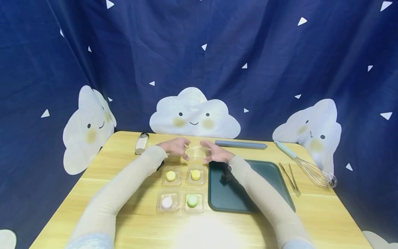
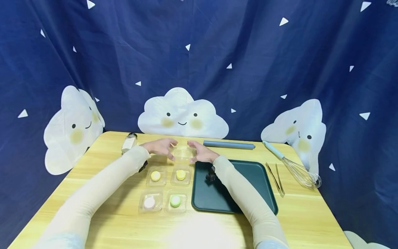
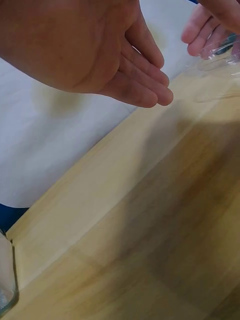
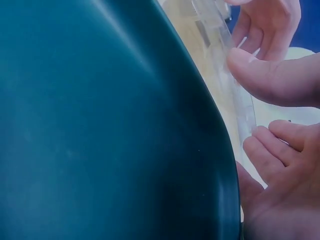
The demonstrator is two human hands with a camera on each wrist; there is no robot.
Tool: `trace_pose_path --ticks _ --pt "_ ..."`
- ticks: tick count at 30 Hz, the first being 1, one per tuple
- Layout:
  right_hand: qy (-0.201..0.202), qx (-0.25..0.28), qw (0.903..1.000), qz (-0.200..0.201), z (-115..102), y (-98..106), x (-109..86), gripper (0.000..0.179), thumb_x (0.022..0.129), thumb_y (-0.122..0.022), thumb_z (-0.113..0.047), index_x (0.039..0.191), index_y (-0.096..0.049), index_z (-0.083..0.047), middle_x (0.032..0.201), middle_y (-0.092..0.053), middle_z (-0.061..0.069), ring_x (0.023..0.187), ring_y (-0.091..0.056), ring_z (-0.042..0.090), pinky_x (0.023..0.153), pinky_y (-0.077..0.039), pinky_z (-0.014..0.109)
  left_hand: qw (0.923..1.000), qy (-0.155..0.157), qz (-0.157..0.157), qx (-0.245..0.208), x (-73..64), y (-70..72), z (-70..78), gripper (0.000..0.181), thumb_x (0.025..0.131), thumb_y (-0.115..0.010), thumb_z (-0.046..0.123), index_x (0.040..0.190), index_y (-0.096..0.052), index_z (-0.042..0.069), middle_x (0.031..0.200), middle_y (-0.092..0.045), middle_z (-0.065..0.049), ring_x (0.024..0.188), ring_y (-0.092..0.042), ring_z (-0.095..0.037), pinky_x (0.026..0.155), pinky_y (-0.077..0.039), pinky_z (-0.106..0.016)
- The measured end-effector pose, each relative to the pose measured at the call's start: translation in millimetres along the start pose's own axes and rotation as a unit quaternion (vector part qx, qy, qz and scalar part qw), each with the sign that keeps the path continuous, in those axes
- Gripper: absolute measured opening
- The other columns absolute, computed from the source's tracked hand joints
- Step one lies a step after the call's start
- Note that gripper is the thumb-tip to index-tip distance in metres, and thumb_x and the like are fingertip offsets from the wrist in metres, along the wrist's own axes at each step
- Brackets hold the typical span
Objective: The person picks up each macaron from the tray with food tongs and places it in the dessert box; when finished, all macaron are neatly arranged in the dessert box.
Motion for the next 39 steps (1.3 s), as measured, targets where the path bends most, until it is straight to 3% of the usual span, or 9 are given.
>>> trace_pose_path --ticks 12,21,32,39 --pt "-0.011 -0.022 0.9993 0.029 1 -7 6.0 0.086 0.080 -0.078 0.001 0.155 -0.036 -0.005 0.160 -0.041 0.018 0.146 -0.042 0.037 0.125 -0.033 0.053 0.9999 0.001 -0.012 0.002 1.5 -7.7 -0.7 0.094 0.079 -0.085 0.022 0.153 -0.035 -0.006 0.156 -0.043 -0.025 0.137 -0.053 -0.040 0.120 -0.042 -0.048" --pt "-0.015 -0.016 0.9985 0.051 2 -6 5.4 0.078 0.083 -0.079 -0.006 0.152 -0.041 -0.007 0.154 -0.049 0.015 0.139 -0.050 0.038 0.117 -0.043 0.053 0.9998 -0.015 0.007 0.005 0.2 -10.3 1.9 0.087 0.079 -0.085 0.021 0.149 -0.041 -0.006 0.152 -0.050 -0.023 0.134 -0.056 -0.037 0.119 -0.043 -0.048" --pt "-0.007 0.032 0.9958 0.086 -9 7 0.8 0.073 0.087 -0.077 -0.007 0.151 -0.044 -0.009 0.152 -0.052 0.016 0.140 -0.050 0.037 0.113 -0.049 0.050 0.9982 -0.039 0.041 -0.017 0.6 7.0 6.1 0.081 0.079 -0.081 0.024 0.146 -0.047 -0.004 0.150 -0.054 -0.020 0.131 -0.059 -0.036 0.114 -0.048 -0.045" --pt "-0.014 0.007 0.9933 0.115 -13 11 -3.1 0.070 0.087 -0.079 -0.015 0.149 -0.048 -0.013 0.146 -0.059 0.011 0.138 -0.053 0.034 0.115 -0.048 0.050 0.9963 -0.027 0.059 -0.056 -1.0 9.9 -4.2 0.083 0.079 -0.081 0.032 0.148 -0.047 0.001 0.151 -0.052 -0.017 0.133 -0.057 -0.036 0.116 -0.047 -0.046"
Point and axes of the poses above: each hand's wrist, its own x-axis towards the middle knuckle, its own y-axis out of the back of the hand, z = x × y, the point moved 6 cm from there along x, towards the middle knuckle
